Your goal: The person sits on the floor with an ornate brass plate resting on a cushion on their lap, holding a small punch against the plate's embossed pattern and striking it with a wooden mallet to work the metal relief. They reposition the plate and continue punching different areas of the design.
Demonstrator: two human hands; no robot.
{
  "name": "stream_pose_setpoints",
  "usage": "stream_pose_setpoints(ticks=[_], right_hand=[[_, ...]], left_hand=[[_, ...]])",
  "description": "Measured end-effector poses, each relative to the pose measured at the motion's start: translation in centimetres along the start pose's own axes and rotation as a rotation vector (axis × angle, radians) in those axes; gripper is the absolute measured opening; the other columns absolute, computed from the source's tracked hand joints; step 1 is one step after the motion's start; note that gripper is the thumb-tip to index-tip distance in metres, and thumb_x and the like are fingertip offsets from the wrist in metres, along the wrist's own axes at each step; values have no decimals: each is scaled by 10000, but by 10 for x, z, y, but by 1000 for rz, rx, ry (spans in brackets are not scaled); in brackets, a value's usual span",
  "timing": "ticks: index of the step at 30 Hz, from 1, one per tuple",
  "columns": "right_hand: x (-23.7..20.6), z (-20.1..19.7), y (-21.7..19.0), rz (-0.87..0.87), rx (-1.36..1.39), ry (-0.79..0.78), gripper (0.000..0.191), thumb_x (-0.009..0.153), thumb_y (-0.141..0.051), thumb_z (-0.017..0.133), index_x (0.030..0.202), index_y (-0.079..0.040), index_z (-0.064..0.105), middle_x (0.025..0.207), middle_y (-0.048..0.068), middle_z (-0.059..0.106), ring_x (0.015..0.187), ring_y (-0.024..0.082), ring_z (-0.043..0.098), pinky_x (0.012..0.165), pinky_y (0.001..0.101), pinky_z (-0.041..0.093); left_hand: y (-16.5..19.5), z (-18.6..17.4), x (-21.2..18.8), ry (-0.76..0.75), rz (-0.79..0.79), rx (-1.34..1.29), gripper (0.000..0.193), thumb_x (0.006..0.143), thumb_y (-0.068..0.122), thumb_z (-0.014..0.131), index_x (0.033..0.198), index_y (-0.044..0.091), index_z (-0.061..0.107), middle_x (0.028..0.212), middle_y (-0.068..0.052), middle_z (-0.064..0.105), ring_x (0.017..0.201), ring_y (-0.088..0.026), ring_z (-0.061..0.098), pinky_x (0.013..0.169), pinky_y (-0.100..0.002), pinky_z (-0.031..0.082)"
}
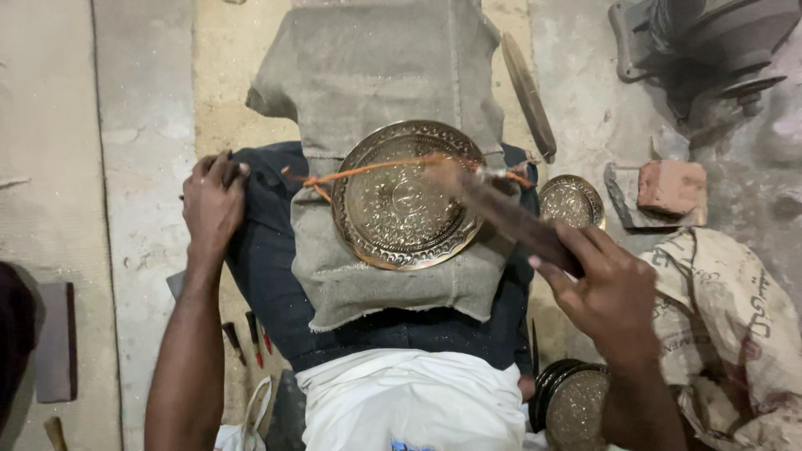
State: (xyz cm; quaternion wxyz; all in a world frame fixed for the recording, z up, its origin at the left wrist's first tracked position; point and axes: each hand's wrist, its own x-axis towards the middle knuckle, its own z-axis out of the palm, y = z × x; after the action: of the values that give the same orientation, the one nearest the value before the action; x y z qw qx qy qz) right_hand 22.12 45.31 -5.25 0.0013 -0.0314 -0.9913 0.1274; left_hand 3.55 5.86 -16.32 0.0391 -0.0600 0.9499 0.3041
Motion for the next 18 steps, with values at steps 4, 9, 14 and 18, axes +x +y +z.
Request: stream_pose_setpoints(ticks=[4,9,14,18], right_hand=[[4,13,-5,-92,277,-36,555,946,-512,677,1395,-189,634,950,45,744,593,136,681,444,252,585],[-3,13,26,-212,-24,-64,604,813,-569,701,1328,-255,665,942,50,748,532,160,664,448,319,562],[-2,17,19,-171,36,-20,527,883,-501,719,1335,-235,668,926,41,735,571,169,660,447,339,546],[-5,-8,34,-122,-116,-285,502,867,-518,714,1351,-395,661,923,-11,743,591,162,685,465,350,550]], left_hand=[[12,-8,-8,27,25,44,441,1000,397,627,1345,129,684,1402,-181,585,1284,-434,493,1047,-581,422],[5,-2,-9,71,182,133,387,1035,360,641,1324,118,728,1353,-182,640,1283,-483,463,1077,-584,390],[-2,13,-9,162,372,185,265,1083,258,660,1282,102,737,1332,-154,673,1386,-406,483,1250,-567,325],[-9,13,-21,166,405,155,335,1000,161,658,1311,78,753,1359,-216,643,1371,-470,384,1168,-560,325]])
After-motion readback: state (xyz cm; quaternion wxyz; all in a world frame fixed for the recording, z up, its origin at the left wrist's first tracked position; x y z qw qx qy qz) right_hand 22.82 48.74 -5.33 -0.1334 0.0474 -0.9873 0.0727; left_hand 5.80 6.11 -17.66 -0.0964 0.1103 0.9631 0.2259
